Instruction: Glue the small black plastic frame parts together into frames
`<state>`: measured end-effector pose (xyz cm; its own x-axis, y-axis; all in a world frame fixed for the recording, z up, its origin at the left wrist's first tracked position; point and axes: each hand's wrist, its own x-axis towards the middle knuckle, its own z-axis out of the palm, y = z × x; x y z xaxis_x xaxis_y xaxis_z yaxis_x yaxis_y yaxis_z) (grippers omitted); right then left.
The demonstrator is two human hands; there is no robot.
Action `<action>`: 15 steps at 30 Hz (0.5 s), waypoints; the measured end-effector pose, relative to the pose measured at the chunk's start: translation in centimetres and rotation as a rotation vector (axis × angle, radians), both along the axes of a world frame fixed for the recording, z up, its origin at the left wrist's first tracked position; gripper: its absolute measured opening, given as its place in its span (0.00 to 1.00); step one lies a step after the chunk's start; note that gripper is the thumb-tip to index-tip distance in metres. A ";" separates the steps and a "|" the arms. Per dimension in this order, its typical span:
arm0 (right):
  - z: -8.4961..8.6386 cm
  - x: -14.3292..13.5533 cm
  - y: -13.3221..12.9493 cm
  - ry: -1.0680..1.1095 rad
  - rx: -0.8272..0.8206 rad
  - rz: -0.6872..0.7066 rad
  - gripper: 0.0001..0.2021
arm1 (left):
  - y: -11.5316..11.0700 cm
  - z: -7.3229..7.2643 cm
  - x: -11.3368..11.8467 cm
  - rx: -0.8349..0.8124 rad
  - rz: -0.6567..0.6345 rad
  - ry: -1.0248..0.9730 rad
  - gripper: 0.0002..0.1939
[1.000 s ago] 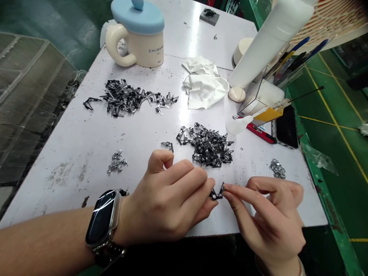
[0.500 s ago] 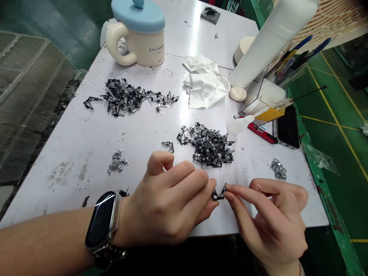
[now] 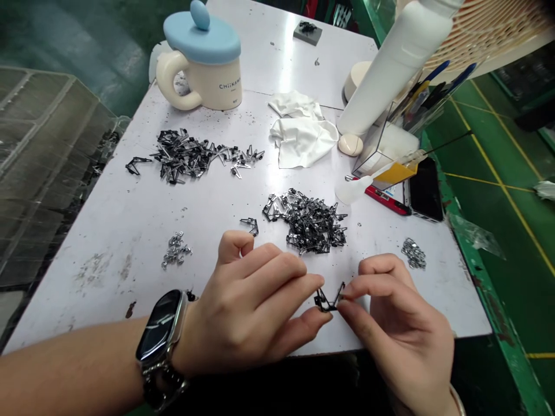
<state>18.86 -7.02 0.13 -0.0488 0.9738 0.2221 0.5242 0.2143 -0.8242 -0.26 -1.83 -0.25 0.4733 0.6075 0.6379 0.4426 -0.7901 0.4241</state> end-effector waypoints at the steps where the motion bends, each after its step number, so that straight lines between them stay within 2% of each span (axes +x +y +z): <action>1: 0.0 0.1 0.0 0.035 0.013 0.009 0.07 | 0.0 0.1 0.0 -0.012 0.003 -0.034 0.09; 4: -0.1 0.4 0.0 0.075 0.141 0.027 0.14 | -0.1 0.3 0.1 -0.097 -0.009 -0.116 0.10; 7: -0.4 0.4 0.1 0.003 0.206 0.030 0.21 | -0.1 0.1 0.1 -0.187 -0.028 -0.191 0.11; 12: -0.2 0.3 0.2 -0.085 0.273 0.022 0.18 | -0.1 -0.3 0.0 -0.341 -0.146 -0.261 0.13; 15: 0.4 0.2 0.3 -0.177 0.370 -0.005 0.15 | 0.2 -0.1 -0.1 -0.575 -0.258 -0.273 0.19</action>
<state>19.05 -6.73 0.55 -0.1133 0.8301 0.5459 0.6528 0.4764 -0.5889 -0.39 -1.65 -0.35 0.5163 0.7748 0.3649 0.0882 -0.4719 0.8772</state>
